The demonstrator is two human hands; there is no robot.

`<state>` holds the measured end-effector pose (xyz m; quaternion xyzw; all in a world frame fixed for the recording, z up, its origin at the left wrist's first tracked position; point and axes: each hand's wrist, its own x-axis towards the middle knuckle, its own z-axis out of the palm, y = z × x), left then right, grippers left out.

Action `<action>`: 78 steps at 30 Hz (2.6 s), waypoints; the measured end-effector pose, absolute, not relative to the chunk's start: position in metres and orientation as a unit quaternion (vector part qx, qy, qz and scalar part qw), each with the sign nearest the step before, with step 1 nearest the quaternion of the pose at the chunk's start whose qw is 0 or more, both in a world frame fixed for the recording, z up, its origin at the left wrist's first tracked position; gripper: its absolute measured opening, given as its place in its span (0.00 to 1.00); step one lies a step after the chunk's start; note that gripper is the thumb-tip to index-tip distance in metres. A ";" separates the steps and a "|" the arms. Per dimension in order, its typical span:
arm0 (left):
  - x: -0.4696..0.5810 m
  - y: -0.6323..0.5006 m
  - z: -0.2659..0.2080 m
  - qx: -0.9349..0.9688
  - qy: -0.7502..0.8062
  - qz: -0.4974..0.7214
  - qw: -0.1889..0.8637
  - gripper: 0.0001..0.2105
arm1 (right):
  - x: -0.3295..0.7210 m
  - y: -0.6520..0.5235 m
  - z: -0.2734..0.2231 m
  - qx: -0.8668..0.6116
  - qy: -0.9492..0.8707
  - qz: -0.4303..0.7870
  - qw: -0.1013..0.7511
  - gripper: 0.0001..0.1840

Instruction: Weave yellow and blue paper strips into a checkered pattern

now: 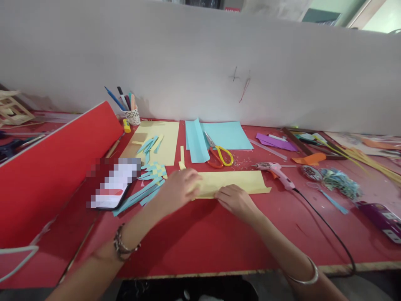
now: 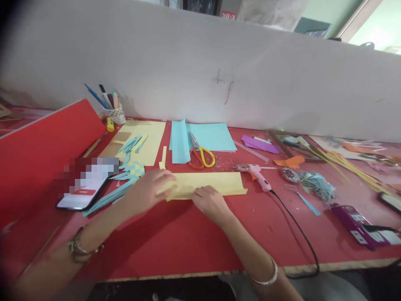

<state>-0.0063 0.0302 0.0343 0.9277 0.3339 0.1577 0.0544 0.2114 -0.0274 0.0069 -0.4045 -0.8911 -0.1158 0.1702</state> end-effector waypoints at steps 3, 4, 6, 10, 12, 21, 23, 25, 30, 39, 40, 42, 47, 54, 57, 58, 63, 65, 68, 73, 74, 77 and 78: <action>0.014 0.013 0.025 0.963 0.245 0.110 -0.002 0.09 | 0.208 -0.029 0.009 -0.391 -0.889 -0.152 0.183 0.15; 0.017 0.011 0.022 0.965 0.241 0.103 -0.018 0.07 | 0.207 -0.030 0.011 -0.387 -0.887 -0.170 0.187 0.16; 0.018 0.009 0.021 0.964 0.244 0.099 -0.044 0.06 | 0.204 -0.031 0.015 -0.377 -0.882 -0.207 0.195 0.16; 0.006 0.001 0.029 0.958 0.222 0.137 -0.116 0.12 | 0.197 -0.037 0.024 -0.355 -0.876 -0.246 0.214 0.14; -0.003 -0.008 0.031 0.949 0.204 0.178 -0.159 0.12 | 0.191 -0.042 0.027 -0.346 -0.887 -0.225 0.205 0.13; -0.037 -0.038 0.009 0.958 0.264 0.085 -0.073 0.10 | 0.172 -0.061 0.012 -0.355 -0.925 -0.097 0.094 0.11; -0.036 -0.041 0.009 0.957 0.277 0.075 -0.046 0.11 | 0.169 -0.065 0.010 -0.366 -0.920 -0.095 0.101 0.10; -0.033 -0.044 0.009 0.953 0.294 0.076 -0.020 0.11 | 0.166 -0.070 0.009 -0.374 -0.916 -0.086 0.121 0.10; -0.029 -0.050 0.005 0.928 0.347 0.122 0.056 0.10 | 0.167 -0.076 0.007 -0.404 -0.901 -0.034 0.156 0.13; -0.038 -0.049 0.002 0.876 0.401 0.220 0.154 0.12 | 0.185 -0.077 0.008 -0.428 -0.897 -0.018 0.114 0.18; -0.038 -0.049 0.002 0.872 0.408 0.221 0.157 0.13 | 0.186 -0.076 0.008 -0.428 -0.896 -0.026 0.113 0.19; -0.037 -0.048 0.002 0.866 0.421 0.216 0.159 0.13 | 0.187 -0.074 0.009 -0.426 -0.897 -0.040 0.109 0.21; -0.038 -0.047 0.001 0.854 0.447 0.202 0.172 0.13 | 0.196 -0.071 0.012 -0.429 -0.898 -0.022 0.094 0.24; -0.037 -0.046 -0.002 0.846 0.454 0.218 0.176 0.14 | 0.230 -0.079 0.008 -0.501 -0.856 0.041 0.121 0.24; -0.036 -0.046 -0.002 0.848 0.454 0.215 0.170 0.14 | 0.236 -0.083 0.009 -0.522 -0.843 0.024 0.124 0.22; -0.035 -0.045 -0.002 0.848 0.454 0.213 0.170 0.14 | 0.235 -0.084 0.010 -0.527 -0.841 0.009 0.122 0.21; -0.036 -0.044 -0.001 0.848 0.451 0.206 0.188 0.12 | 0.200 -0.090 0.011 -0.518 -0.847 -0.030 0.117 0.15; -0.035 -0.045 -0.001 0.846 0.454 0.210 0.187 0.11 | 0.181 -0.089 0.008 -0.502 -0.857 -0.018 0.120 0.13; -0.035 -0.046 -0.002 0.843 0.456 0.218 0.183 0.11 | 0.158 -0.084 0.004 -0.498 -0.861 -0.018 0.106 0.12; -0.039 -0.047 -0.004 0.838 0.464 0.220 0.183 0.11 | 0.147 -0.076 0.003 -0.516 -0.849 -0.034 0.104 0.12; -0.041 -0.048 -0.004 0.839 0.464 0.218 0.182 0.11 | 0.146 -0.075 0.003 -0.516 -0.849 -0.039 0.110 0.12; -0.044 -0.048 -0.003 0.848 0.458 0.211 0.162 0.12 | 0.146 -0.074 0.003 -0.515 -0.848 -0.050 0.117 0.13; -0.045 -0.049 -0.003 0.852 0.456 0.208 0.152 0.12 | 0.146 -0.073 0.003 -0.513 -0.849 -0.052 0.116 0.14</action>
